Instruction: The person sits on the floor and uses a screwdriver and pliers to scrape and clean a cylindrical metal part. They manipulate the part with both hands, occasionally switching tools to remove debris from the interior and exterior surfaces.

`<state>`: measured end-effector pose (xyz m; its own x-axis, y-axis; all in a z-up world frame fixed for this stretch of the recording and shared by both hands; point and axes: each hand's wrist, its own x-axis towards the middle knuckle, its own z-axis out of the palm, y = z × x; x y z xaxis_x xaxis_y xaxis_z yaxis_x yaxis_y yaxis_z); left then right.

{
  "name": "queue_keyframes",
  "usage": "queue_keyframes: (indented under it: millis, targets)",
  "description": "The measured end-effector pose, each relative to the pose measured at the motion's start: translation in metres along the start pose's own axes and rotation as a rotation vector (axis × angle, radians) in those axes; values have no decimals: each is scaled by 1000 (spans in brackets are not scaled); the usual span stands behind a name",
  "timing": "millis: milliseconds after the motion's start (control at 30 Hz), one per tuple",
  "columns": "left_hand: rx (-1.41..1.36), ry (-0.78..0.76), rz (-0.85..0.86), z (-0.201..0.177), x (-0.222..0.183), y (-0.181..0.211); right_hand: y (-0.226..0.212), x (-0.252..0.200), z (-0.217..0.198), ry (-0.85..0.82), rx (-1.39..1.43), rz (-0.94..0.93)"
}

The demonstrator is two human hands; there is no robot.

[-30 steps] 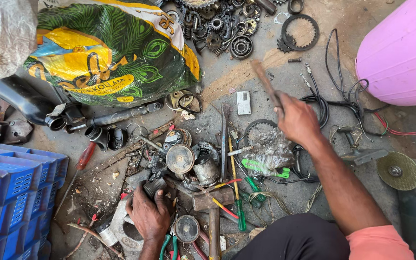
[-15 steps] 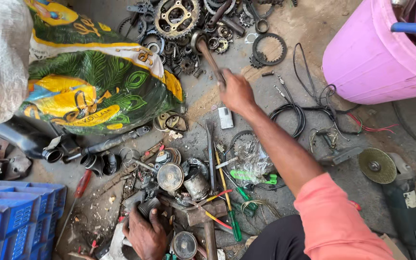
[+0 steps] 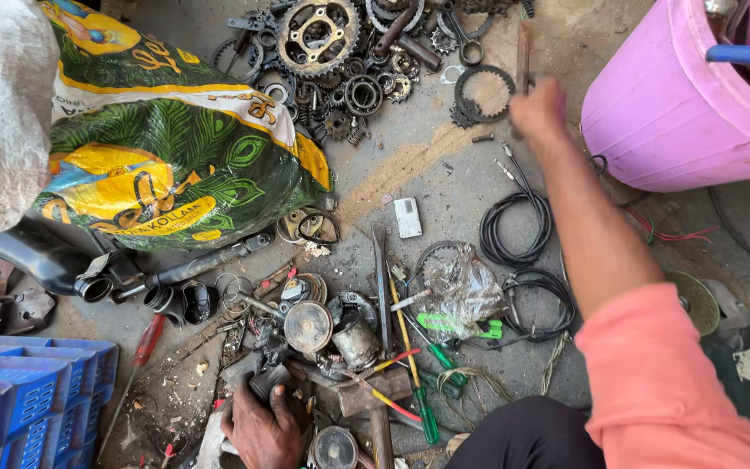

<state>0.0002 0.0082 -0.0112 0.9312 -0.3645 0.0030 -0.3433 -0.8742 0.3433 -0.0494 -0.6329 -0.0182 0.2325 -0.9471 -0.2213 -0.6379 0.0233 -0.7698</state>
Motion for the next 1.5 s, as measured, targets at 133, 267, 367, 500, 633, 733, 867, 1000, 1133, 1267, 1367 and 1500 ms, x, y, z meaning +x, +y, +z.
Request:
queue_keyframes:
  millis: [133, 267, 367, 500, 633, 733, 867, 1000, 1133, 1267, 1367, 1500]
  targets:
    - [23, 30, 28, 5, 2, -5, -13, 43, 19, -152, -211, -15]
    - [24, -23, -29, 10, 2, -9, -13, 30, 66, -129, -518, -426]
    - [9, 17, 2, 11, 0, -12, -17, 1, 111, 31, -524, -671]
    - [0, -29, -36, 8, 0, -6, -51, -47, 142, -99, -513, -497]
    - [22, -10, -23, 1, -3, -2, -103, -122, 157, -467, -641, -654]
    - [8, -12, -30, 1, 0, 0, -106, -170, 147, -486, -516, -733]
    - [4, 20, -7, 7, 1, -8, -56, -155, 130, -319, -449, -676]
    - [16, 31, -72, 18, -4, -16, 17, -57, 85, 128, -180, -790]
    - [4, 102, 13, 32, -7, -33, 45, 50, 27, 227, -381, -462]
    - [12, 150, 37, 55, -9, -55, 29, 117, -24, 227, -569, -329]
    - [-10, 142, 32, 67, -8, -73, 7, 133, -23, 118, -571, -137]
    - [-34, 167, 43, 78, -5, -82, -17, 121, 8, -3, -720, -278]
